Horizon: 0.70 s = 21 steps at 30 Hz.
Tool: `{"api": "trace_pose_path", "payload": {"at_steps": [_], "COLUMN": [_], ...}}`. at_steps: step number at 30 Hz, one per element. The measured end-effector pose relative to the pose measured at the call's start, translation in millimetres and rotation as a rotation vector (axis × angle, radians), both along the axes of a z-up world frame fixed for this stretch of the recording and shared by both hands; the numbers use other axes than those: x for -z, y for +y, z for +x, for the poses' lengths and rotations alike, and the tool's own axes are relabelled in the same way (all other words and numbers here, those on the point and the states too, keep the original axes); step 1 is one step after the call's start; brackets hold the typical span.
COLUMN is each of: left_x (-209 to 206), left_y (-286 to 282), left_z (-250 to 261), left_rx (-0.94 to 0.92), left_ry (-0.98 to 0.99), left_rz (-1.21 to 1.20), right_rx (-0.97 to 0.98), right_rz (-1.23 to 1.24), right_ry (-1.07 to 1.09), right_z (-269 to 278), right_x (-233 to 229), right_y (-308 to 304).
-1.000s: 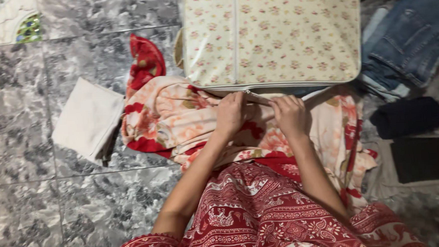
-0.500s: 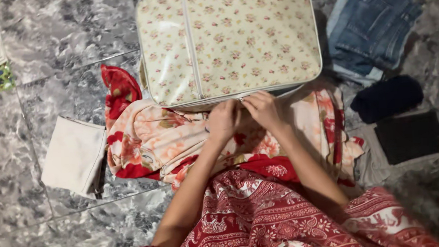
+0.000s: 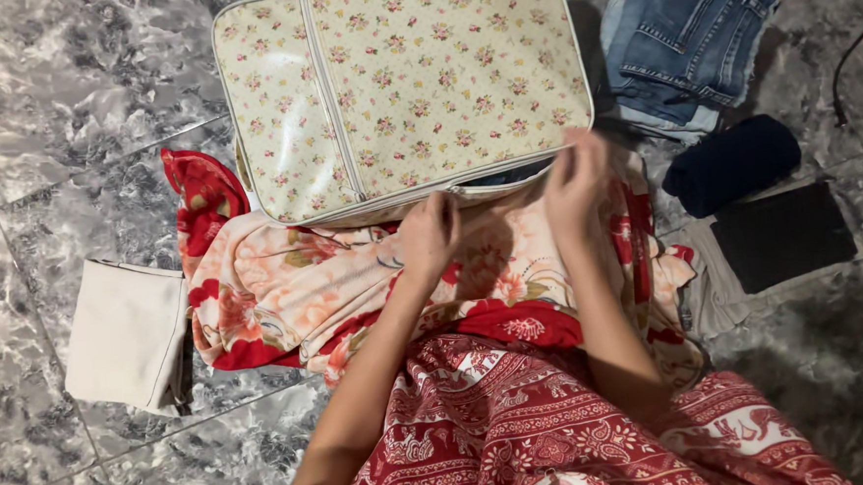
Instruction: The person packs various items of clothing into an open suitcase on the floor by folding them and placing them into the suitcase compartments.
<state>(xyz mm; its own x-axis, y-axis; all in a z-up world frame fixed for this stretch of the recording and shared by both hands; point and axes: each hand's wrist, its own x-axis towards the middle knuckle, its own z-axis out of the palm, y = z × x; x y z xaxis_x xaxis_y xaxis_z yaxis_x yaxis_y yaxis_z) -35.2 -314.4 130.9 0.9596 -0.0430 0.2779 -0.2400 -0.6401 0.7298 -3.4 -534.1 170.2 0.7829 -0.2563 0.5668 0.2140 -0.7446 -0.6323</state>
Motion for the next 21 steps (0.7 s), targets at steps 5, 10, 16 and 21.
{"api": "trace_pose_path", "payload": {"at_steps": [5, 10, 16, 21], "left_x": [19.5, 34.8, 32.7, 24.5], "left_y": [-40.8, -104.8, -167.8, -158.0], "left_z": [11.7, 31.5, 50.8, 44.8], "left_rx": [0.104, 0.265, 0.282, 0.266], "left_ry": [-0.025, -0.002, 0.026, -0.034], "left_rz": [0.049, -0.014, 0.059, 0.001], "right_rx": [0.003, -0.199, -0.347, -0.763], "right_rz": [0.148, -0.078, -0.141, 0.271], "right_ry": [0.029, 0.104, 0.341, 0.497], "right_z": [35.7, 80.0, 121.0, 176.6], "right_x": [36.0, 48.0, 63.1, 118.0], "right_y": [-61.2, -109.8, -153.6, -171.0]}}
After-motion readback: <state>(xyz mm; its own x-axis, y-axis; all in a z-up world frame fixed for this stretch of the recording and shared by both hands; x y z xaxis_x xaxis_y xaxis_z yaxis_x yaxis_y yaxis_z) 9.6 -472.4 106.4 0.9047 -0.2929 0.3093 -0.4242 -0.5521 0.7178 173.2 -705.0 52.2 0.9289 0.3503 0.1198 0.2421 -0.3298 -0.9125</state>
